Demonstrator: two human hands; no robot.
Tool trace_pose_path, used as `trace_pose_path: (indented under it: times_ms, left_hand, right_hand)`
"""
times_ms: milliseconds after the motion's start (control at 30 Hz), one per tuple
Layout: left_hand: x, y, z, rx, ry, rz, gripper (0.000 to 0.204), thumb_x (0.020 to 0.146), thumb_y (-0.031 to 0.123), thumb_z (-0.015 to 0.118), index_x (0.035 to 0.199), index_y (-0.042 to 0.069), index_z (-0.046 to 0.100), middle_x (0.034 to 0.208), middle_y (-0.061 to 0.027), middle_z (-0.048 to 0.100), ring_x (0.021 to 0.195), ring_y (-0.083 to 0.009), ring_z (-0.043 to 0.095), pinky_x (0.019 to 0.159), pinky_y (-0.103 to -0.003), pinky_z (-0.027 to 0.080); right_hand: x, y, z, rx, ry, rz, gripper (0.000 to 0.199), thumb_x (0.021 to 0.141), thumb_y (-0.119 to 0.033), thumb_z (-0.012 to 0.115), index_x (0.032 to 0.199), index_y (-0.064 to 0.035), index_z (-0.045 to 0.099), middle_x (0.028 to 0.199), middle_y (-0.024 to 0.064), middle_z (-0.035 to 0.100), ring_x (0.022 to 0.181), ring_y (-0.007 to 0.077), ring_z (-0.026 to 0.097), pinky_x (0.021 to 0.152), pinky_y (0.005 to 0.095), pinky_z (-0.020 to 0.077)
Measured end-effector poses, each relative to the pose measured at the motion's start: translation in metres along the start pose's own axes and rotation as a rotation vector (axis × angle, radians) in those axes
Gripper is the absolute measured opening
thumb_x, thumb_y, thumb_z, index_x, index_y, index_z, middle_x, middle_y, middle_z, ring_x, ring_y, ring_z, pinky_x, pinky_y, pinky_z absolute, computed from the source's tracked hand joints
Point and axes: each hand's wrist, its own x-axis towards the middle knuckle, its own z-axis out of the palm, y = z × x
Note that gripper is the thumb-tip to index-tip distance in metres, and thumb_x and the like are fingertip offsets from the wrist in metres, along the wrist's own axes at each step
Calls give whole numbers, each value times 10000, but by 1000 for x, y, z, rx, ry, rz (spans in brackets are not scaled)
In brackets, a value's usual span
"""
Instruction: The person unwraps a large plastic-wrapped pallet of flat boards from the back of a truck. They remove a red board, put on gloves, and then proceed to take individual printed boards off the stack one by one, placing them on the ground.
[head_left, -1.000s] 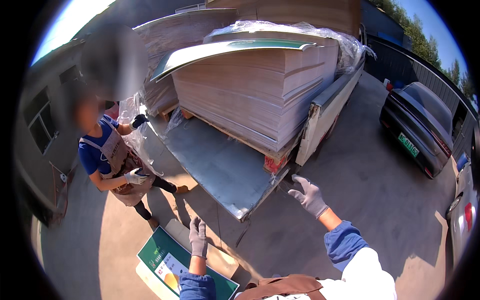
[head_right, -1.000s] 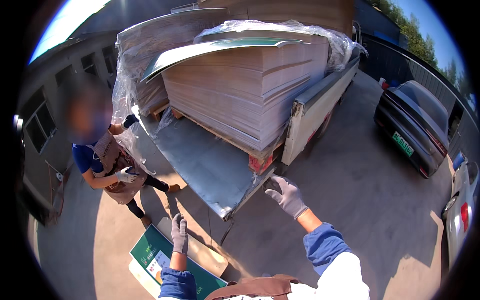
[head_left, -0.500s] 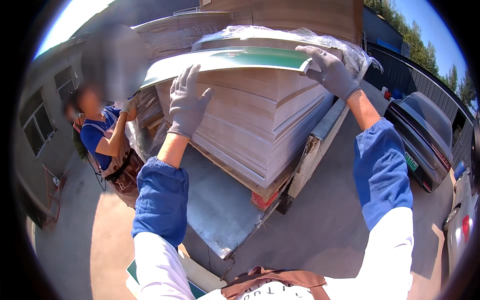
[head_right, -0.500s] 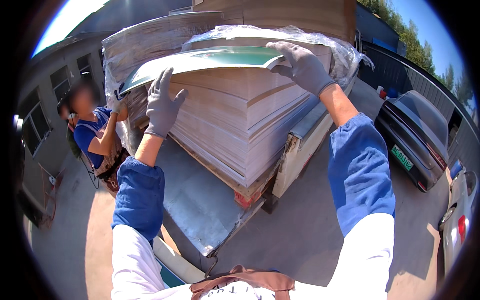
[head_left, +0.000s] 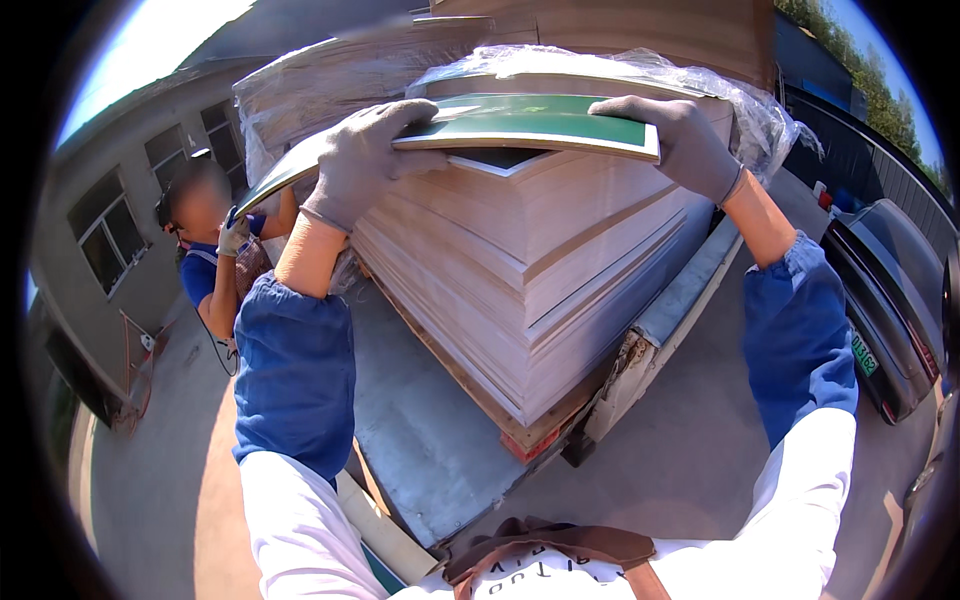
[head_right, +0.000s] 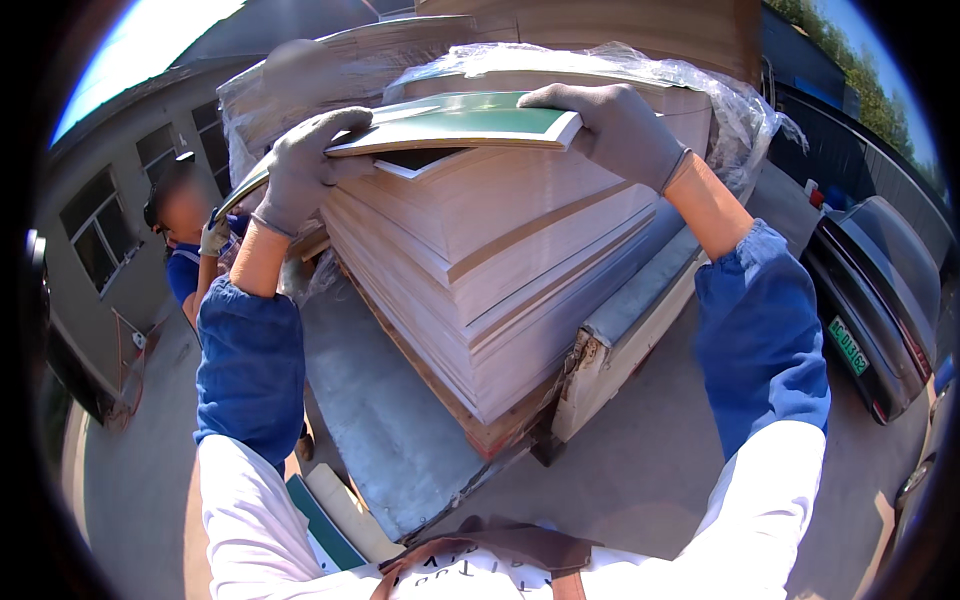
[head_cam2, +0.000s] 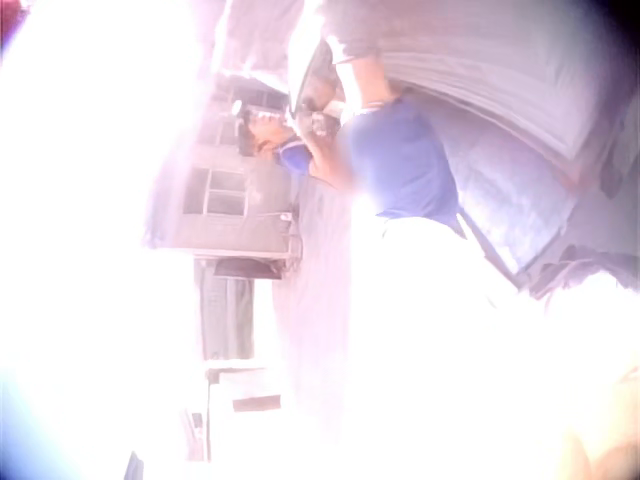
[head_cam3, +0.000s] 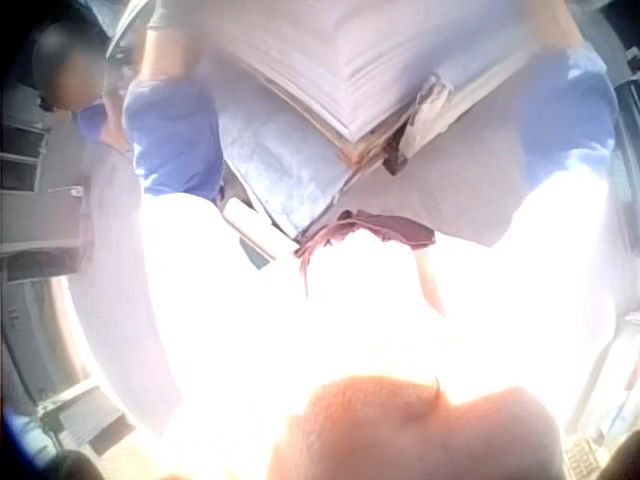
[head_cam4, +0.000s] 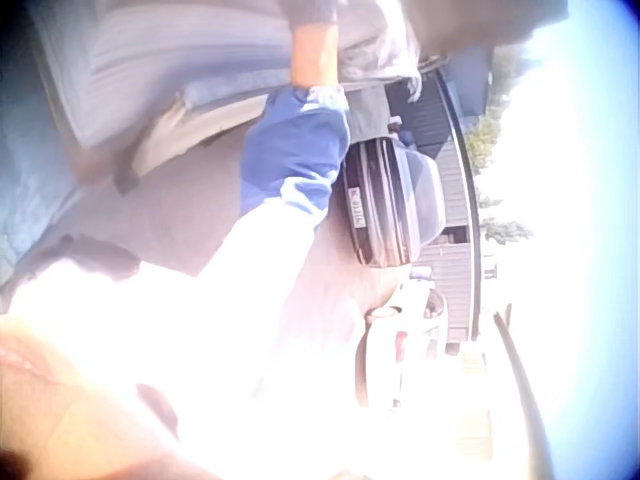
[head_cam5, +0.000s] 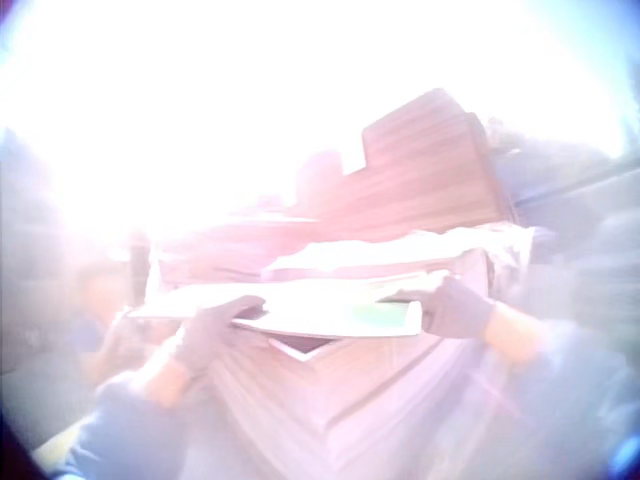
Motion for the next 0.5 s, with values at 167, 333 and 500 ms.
trace_pose_path:
  times_ms: [167,333,500]
  left_hand:
    - [-35,45,-59,201,111,52,779,640,350,859,1296,47,569,1266,-140,621,1173,-322,586,989,-409,468]
    - [-151,178,-85,-448,120,-231,719,791,691,640,1180,93,552,1025,-69,615,907,-245,620,777,-362,512]
    - [-158,243,-140,-1503,429,-846,784,859,575,614,1342,-7,408,1170,-197,585,995,-327,642,842,-414,554]
  right_hand:
    - [29,-16,-4,48,21,-113,292,886,-55,628,1158,-154,660,931,103,732,789,224,721,732,294,588]
    - [42,-109,-28,-66,82,-310,208,896,-233,671,1083,-142,657,869,68,730,749,175,722,672,282,580]
    - [45,-228,-39,-262,5,-445,318,833,-274,728,1074,-114,598,973,111,730,923,246,723,782,368,589]
